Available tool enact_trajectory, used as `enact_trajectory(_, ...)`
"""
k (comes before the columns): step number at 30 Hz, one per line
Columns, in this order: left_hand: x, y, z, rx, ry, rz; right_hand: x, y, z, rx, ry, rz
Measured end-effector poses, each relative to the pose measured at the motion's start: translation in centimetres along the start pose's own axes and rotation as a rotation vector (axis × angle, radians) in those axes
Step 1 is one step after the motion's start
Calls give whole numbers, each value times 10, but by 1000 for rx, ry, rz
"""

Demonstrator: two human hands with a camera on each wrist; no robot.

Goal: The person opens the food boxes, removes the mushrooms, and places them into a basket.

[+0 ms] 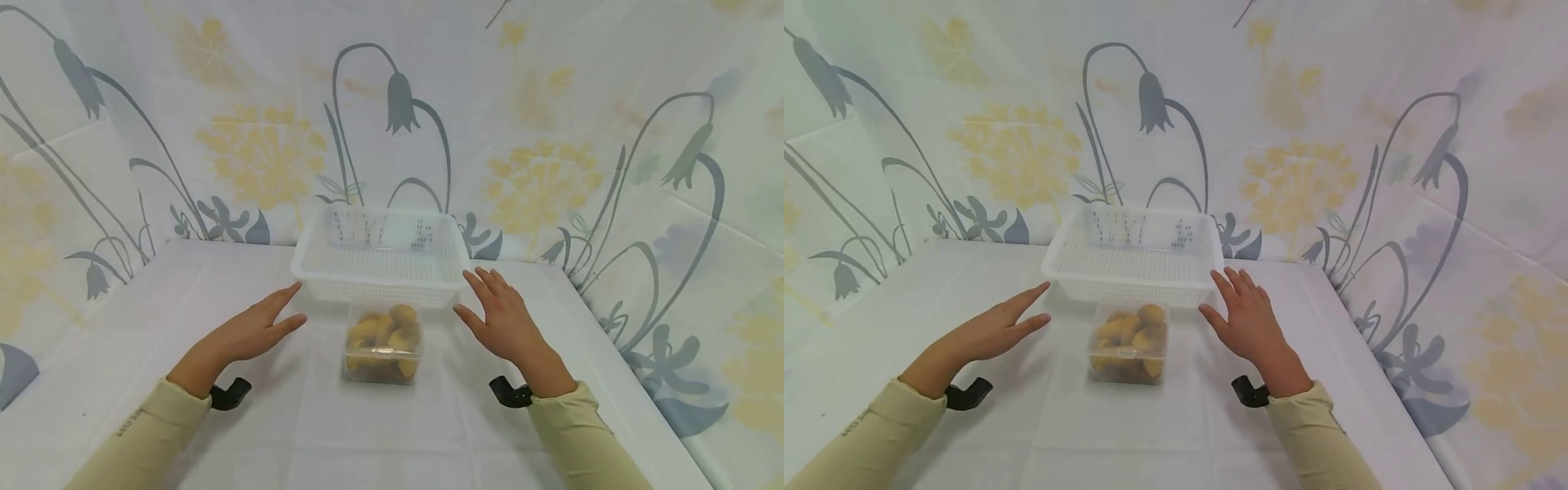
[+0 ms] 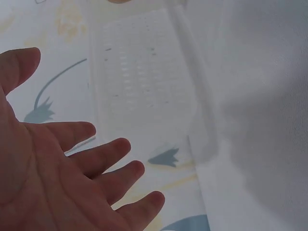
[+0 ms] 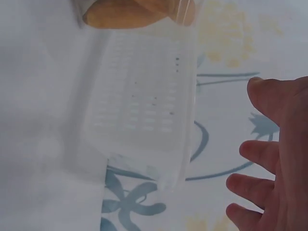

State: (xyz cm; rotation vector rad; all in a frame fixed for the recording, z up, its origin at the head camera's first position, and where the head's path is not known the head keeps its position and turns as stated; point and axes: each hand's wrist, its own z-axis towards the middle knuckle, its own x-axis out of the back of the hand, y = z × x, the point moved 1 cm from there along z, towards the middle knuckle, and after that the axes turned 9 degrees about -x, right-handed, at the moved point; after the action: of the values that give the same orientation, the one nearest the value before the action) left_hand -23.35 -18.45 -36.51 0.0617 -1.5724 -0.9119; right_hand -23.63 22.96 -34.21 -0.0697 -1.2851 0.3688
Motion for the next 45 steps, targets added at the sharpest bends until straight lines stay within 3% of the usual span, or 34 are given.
enact_trajectory(23,-31,13,14,-113,19,-107,-9,-37,-4,113,-31,83)
enact_trajectory(45,-56,16,23,-121,-14,-203,-30,-66,-9,294,-68,94)
